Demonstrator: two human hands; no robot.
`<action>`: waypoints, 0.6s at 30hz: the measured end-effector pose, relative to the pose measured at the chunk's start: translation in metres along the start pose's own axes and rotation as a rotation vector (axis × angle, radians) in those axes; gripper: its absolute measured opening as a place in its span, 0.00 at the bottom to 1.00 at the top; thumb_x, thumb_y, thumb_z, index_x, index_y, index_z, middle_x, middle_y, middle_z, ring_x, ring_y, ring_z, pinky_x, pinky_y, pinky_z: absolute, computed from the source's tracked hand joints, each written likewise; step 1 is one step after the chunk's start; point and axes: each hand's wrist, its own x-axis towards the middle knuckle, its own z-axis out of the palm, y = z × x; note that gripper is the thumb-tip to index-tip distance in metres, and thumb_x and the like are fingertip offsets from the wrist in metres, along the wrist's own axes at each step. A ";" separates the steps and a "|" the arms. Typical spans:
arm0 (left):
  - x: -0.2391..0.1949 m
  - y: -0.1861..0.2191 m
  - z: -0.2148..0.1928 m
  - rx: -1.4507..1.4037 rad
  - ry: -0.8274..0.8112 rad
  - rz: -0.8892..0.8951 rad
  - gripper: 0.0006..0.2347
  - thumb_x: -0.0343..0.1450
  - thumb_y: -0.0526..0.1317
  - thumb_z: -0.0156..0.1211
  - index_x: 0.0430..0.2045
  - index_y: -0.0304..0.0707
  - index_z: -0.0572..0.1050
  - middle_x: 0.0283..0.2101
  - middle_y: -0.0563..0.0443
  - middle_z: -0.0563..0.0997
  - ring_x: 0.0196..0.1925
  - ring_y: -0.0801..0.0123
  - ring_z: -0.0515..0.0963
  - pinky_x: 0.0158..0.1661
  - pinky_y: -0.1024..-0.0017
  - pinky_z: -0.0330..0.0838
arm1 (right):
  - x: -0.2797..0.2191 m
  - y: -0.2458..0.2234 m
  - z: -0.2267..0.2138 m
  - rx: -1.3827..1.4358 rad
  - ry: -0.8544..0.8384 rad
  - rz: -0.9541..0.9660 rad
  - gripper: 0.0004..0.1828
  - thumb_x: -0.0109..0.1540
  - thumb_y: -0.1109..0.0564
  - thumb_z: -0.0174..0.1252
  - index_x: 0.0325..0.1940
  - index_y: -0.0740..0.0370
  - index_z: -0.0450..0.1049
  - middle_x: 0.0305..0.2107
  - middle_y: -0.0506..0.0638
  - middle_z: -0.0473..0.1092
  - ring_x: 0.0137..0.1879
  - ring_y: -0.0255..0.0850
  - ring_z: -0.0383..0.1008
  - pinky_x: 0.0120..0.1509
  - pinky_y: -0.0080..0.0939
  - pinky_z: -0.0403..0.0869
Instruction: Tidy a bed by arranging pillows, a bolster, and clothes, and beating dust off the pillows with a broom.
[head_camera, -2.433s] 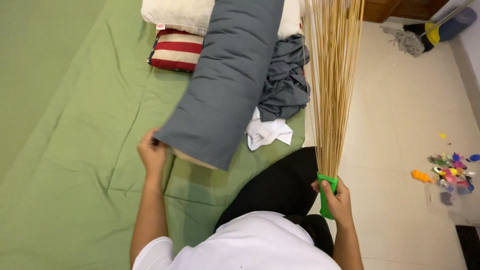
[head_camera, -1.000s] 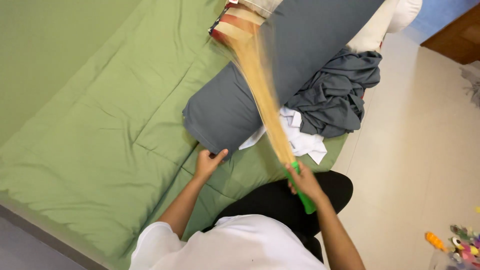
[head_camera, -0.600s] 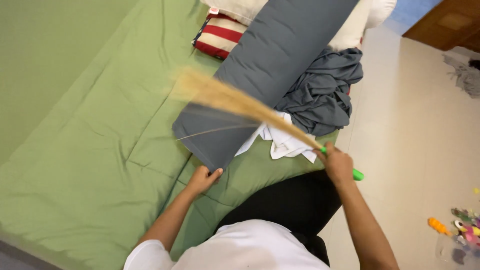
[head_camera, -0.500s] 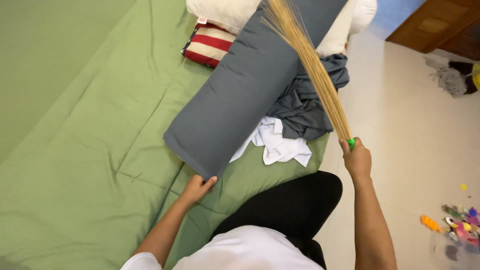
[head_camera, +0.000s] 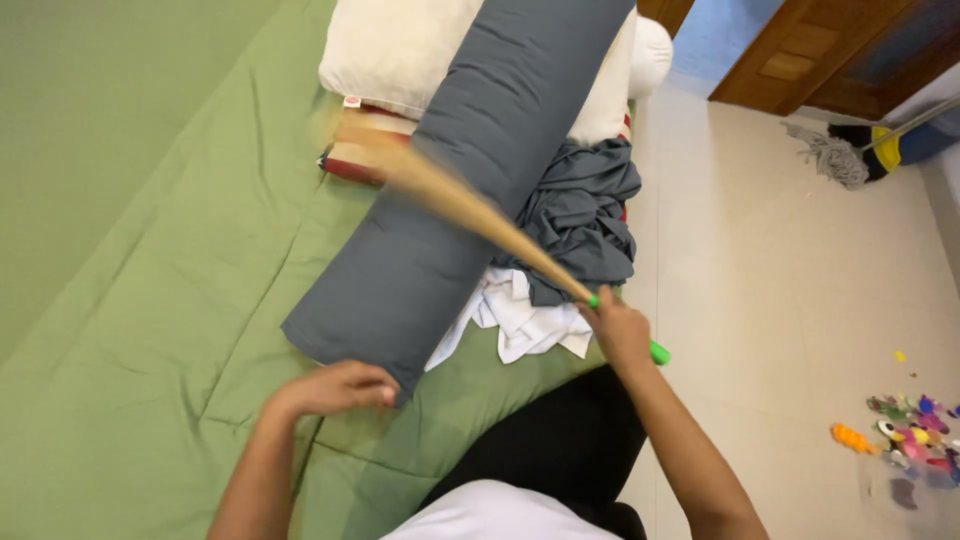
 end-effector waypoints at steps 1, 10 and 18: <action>-0.017 0.023 -0.025 -0.072 0.215 0.044 0.14 0.71 0.46 0.59 0.44 0.38 0.81 0.41 0.52 0.88 0.42 0.72 0.85 0.46 0.70 0.77 | 0.012 0.027 -0.005 0.013 -0.032 0.224 0.24 0.66 0.35 0.59 0.42 0.59 0.70 0.21 0.61 0.74 0.29 0.60 0.76 0.32 0.57 0.72; 0.113 -0.092 -0.183 -0.334 1.228 0.137 0.17 0.78 0.47 0.57 0.49 0.29 0.77 0.48 0.44 0.83 0.50 0.64 0.81 0.50 0.68 0.72 | -0.035 0.049 -0.060 1.230 0.009 0.729 0.21 0.70 0.41 0.47 0.45 0.63 0.67 0.21 0.52 0.67 0.20 0.39 0.66 0.23 0.41 0.67; 0.146 0.033 -0.047 0.206 0.950 -0.267 0.44 0.67 0.70 0.47 0.67 0.27 0.61 0.63 0.26 0.71 0.64 0.39 0.72 0.62 0.52 0.65 | -0.026 0.022 -0.080 1.118 0.269 0.534 0.20 0.72 0.43 0.45 0.45 0.64 0.66 0.21 0.52 0.69 0.20 0.38 0.67 0.24 0.38 0.68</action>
